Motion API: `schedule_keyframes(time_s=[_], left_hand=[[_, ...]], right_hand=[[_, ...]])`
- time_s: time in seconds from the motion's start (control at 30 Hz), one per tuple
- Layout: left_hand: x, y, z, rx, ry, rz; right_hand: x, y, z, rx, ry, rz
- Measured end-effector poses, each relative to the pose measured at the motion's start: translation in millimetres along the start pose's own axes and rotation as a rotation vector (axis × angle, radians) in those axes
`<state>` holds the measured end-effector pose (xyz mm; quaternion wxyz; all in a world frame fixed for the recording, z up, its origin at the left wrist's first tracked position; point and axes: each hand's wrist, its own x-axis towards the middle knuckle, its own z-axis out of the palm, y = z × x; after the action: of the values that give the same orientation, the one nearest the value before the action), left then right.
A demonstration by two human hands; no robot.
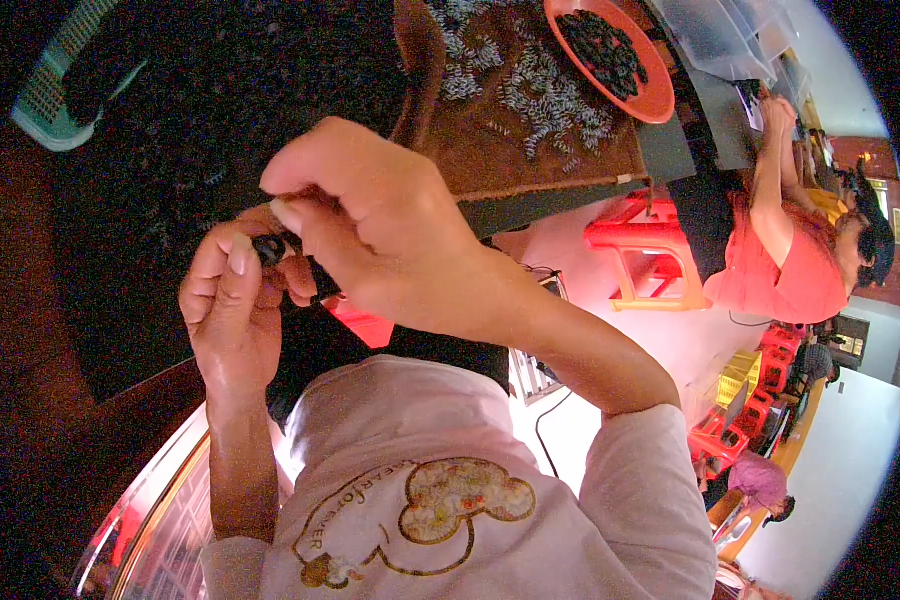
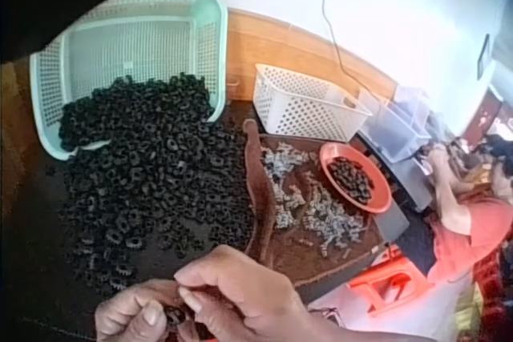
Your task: The recorder is manually assembling small black hair clips by inserting metal springs into the plastic components.
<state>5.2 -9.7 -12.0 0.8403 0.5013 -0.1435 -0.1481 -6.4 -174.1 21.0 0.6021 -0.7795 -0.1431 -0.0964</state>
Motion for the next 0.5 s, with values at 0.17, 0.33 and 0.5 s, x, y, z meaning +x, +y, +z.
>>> schedule_keyframes(time_s=[0.17,0.33,0.5], left_hand=[[-0.7,1.7,1.3,-0.03,0.025,-0.02],[0.4,0.7,1.7,-0.012,0.032,0.009],[-0.9,2.2,1.6,0.01,0.033,-0.007]], right_hand=[[5.0,7.7,3.6,-0.25,0.017,-0.217],[3.1,9.1,6.6,-0.203,0.034,-0.167],[7.4,7.5,6.6,-0.064,0.116,-0.061]])
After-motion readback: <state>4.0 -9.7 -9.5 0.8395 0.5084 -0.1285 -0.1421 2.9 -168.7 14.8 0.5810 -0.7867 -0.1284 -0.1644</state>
